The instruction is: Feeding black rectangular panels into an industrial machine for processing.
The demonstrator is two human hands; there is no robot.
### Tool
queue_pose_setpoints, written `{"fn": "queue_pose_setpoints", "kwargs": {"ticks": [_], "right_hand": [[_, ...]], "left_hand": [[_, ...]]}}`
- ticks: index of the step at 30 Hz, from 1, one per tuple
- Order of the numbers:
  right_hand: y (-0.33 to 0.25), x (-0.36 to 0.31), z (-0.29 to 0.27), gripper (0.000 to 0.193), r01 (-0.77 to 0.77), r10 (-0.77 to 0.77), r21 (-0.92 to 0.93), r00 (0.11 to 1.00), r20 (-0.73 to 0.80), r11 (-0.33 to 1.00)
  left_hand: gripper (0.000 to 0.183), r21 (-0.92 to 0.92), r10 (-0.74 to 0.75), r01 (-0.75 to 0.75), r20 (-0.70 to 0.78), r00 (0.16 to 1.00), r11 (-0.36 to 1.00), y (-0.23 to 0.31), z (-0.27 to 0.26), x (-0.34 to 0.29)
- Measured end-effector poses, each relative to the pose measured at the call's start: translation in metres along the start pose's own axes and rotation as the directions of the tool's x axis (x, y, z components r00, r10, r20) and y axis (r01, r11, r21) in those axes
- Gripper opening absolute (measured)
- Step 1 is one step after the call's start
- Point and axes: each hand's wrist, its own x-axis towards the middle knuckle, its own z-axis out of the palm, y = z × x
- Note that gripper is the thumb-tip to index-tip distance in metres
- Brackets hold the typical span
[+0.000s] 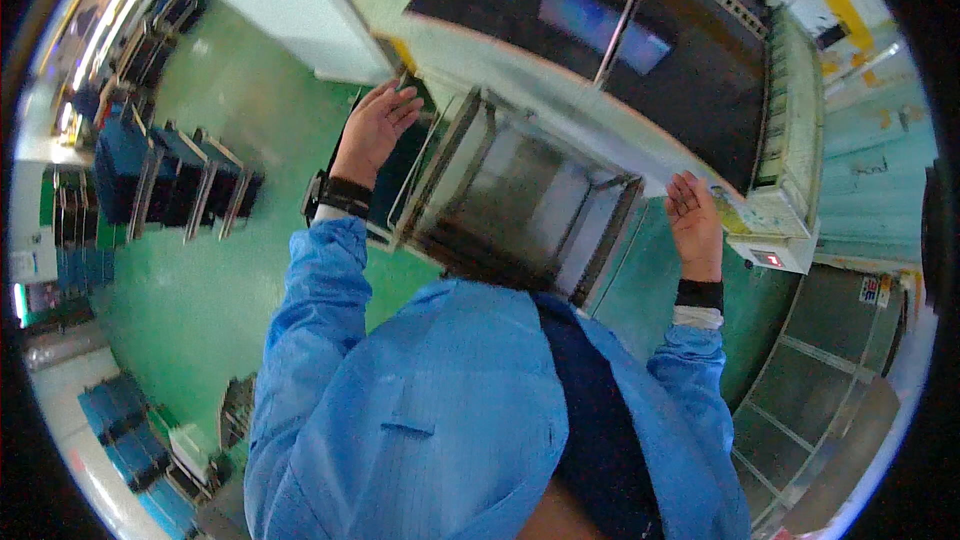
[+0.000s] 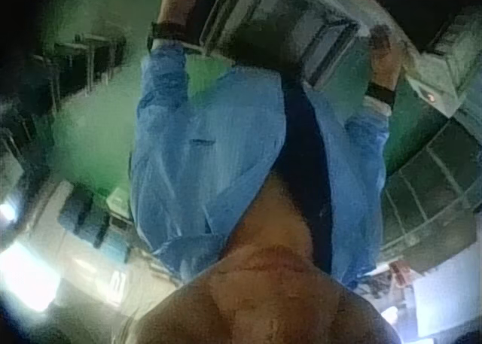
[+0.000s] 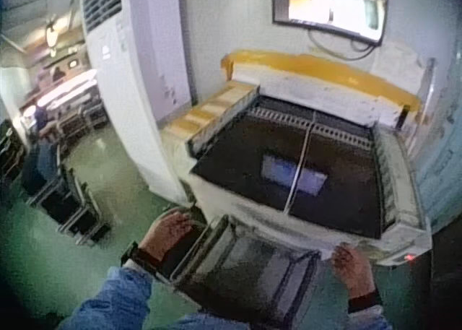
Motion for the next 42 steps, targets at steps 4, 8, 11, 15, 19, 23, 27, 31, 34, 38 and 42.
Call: {"fn": "queue_pose_setpoints", "kwargs": {"ticks": [4, 8, 11, 15, 19, 23, 27, 31, 34, 38, 42], "right_hand": [[0.071, -0.014, 0.017, 0.025, -0.086, 0.176, -0.533, 0.977, 0.12, 0.842], [0.154, -0.031, 0.01, 0.039, 0.214, 0.305, -0.865, 0.875, 0.377, 0.454], [0.18, -0.045, 0.015, 0.042, 0.297, 0.371, -0.926, 0.853, 0.368, 0.234], [0.19, -0.053, 0.016, 0.042, 0.306, 0.402, -0.929, 0.839, 0.366, 0.206], [0.196, -0.051, 0.01, 0.041, 0.325, 0.37, -0.923, 0.847, 0.382, 0.209], [0.195, -0.052, 0.012, 0.038, 0.217, 0.376, -0.948, 0.879, 0.294, 0.234], [0.189, -0.066, 0.028, 0.03, 0.456, 0.281, -0.89, 0.852, 0.442, 0.018], [0.197, -0.075, 0.027, 0.02, 0.637, 0.188, -0.765, 0.766, 0.614, -0.098], [0.201, -0.075, 0.025, 0.017, 0.635, 0.207, -0.755, 0.771, 0.603, -0.164], [0.204, -0.076, 0.023, 0.015, 0.667, 0.169, -0.722, 0.745, 0.645, -0.185], [0.181, -0.085, 0.044, 0.013, 0.673, 0.168, -0.72, 0.74, 0.652, -0.169]], "left_hand": [[0.04, -0.034, -0.033, 0.031, -0.079, 0.996, 0.999, -0.024, -0.053, -0.034], [0.038, -0.012, -0.063, 0.062, -0.254, 0.965, 0.998, -0.044, -0.077, -0.076], [0.035, -0.081, -0.087, 0.066, -0.305, 0.948, 0.995, -0.058, -0.102, -0.105], [0.032, -0.072, -0.115, 0.095, -0.378, 0.919, 0.993, -0.069, -0.116, -0.127], [0.032, -0.069, -0.129, 0.111, -0.416, 0.9, 0.991, -0.074, -0.122, -0.137], [0.03, -0.092, -0.135, 0.107, -0.409, 0.903, 0.99, -0.076, -0.122, -0.138], [0.027, -0.11, -0.15, 0.117, -0.356, 0.922, 0.987, -0.08, -0.131, -0.133], [0.026, -0.132, -0.163, 0.126, -0.324, 0.932, 0.983, -0.081, -0.13, -0.124], [0.027, -0.109, -0.176, 0.147, -0.348, 0.921, 0.983, -0.08, -0.126, -0.119], [0.027, -0.092, -0.192, 0.171, -0.332, 0.924, 0.981, -0.083, -0.13, -0.11], [0.027, -0.052, -0.213, 0.208, -0.34, 0.916, 0.977, -0.082, -0.132, -0.097]]}}
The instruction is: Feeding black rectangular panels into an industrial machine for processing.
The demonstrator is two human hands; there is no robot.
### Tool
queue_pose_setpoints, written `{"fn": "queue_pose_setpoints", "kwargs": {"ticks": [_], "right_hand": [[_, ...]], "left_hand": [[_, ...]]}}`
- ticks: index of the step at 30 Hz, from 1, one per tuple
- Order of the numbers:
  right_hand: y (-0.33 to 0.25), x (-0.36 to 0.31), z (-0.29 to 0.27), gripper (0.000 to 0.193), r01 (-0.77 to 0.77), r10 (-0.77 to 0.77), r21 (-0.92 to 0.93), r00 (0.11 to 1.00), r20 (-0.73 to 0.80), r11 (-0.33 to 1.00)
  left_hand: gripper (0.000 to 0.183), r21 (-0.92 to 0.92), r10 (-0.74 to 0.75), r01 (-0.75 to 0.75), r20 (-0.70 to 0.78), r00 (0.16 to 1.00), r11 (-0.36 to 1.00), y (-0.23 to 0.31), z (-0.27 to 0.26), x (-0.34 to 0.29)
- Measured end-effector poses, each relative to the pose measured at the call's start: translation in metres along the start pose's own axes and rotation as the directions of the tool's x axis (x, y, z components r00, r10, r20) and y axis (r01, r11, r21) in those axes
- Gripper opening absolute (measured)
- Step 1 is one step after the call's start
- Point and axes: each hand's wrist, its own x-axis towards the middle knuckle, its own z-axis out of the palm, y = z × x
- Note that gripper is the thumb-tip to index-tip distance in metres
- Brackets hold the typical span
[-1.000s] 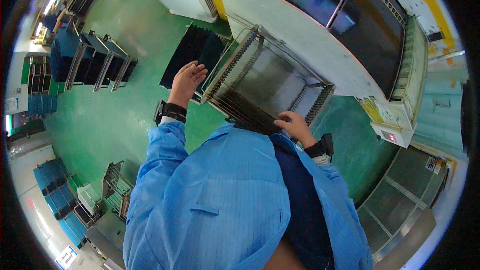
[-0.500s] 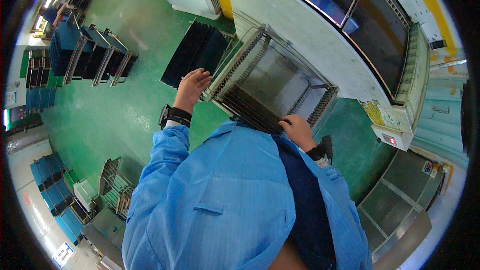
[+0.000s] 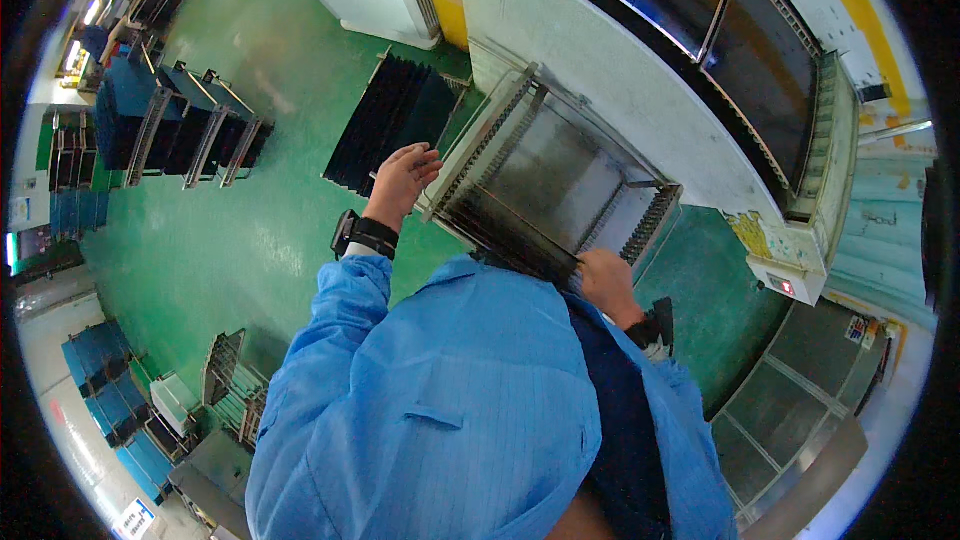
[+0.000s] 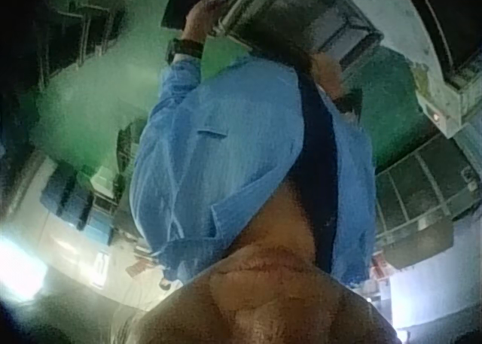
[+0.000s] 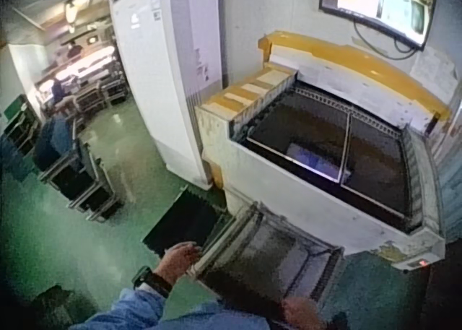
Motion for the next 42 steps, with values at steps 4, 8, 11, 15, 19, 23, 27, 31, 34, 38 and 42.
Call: {"fn": "queue_pose_setpoints", "kwargs": {"ticks": [4, 8, 11, 15, 19, 23, 27, 31, 34, 38, 42], "right_hand": [[-0.033, -0.001, -0.048, 0.011, 0.009, -0.005, 0.042, 0.995, -0.096, 0.999], [-0.073, -0.004, -0.11, 0.008, -0.009, 0.024, 0.084, 0.983, -0.181, 0.996], [-0.094, -0.006, -0.151, 0.007, -0.036, 0.054, 0.063, 0.943, -0.328, 0.997], [-0.095, -0.015, -0.209, 0.007, -0.111, 0.139, 0.099, 0.926, -0.35, 0.989], [-0.078, -0.03, -0.237, 0.009, -0.28, 0.421, 0.339, 0.77, -0.479, 0.898], [-0.061, -0.023, -0.233, 0.01, -0.171, 0.607, 0.658, 0.602, -0.52, 0.733], [-0.028, -0.001, -0.19, 0.002, 0.0, 0.767, 0.877, 0.486, -0.419, 0.48], [-0.049, 0.027, -0.158, 0.005, 0.121, 0.869, 0.983, 0.462, -0.176, 0.135], [-0.034, 0.026, -0.129, 0.009, 0.1, 0.807, 0.995, 0.589, -0.046, -0.016], [-0.032, 0.028, -0.114, 0.011, 0.038, 0.788, 0.997, 0.615, 0.028, -0.065], [-0.027, 0.024, -0.111, 0.014, -0.027, 0.632, 0.964, 0.759, -0.154, 0.266]], "left_hand": [[0.027, 0.007, -0.008, 0.008, 0.029, 1.0, 1.0, 0.014, 0.017, 0.002], [0.027, -0.009, -0.011, 0.012, 0.088, 0.996, 1.0, 0.013, 0.025, 0.021], [0.027, 0.028, 0.016, -0.02, 0.135, 0.991, 0.999, 0.014, 0.038, 0.026], [0.025, 0.059, 0.002, -0.009, 0.106, 0.994, 0.998, 0.02, 0.062, 0.025], [0.025, 0.043, 0.031, -0.038, 0.152, 0.988, 0.998, 0.027, 0.082, 0.015], [0.034, 0.113, -0.051, 0.018, 0.289, 0.956, 0.993, 0.028, 0.101, -0.006], [0.049, 0.162, -0.156, 0.081, 0.538, 0.828, 0.984, 0.02, 0.102, -0.039], [0.043, 0.158, -0.189, 0.121, 0.545, 0.817, 0.98, 0.024, 0.088, -0.079], [0.029, 0.253, -0.194, 0.08, 0.466, 0.863, 0.964, 0.008, 0.058, -0.08], [0.008, 0.254, -0.11, 0.033, 0.295, 0.949, 0.967, 0.011, 0.063, -0.098], [0.01, 0.253, -0.02, -0.037, 0.22, 0.975, 0.967, 0.021, 0.068, -0.111]]}}
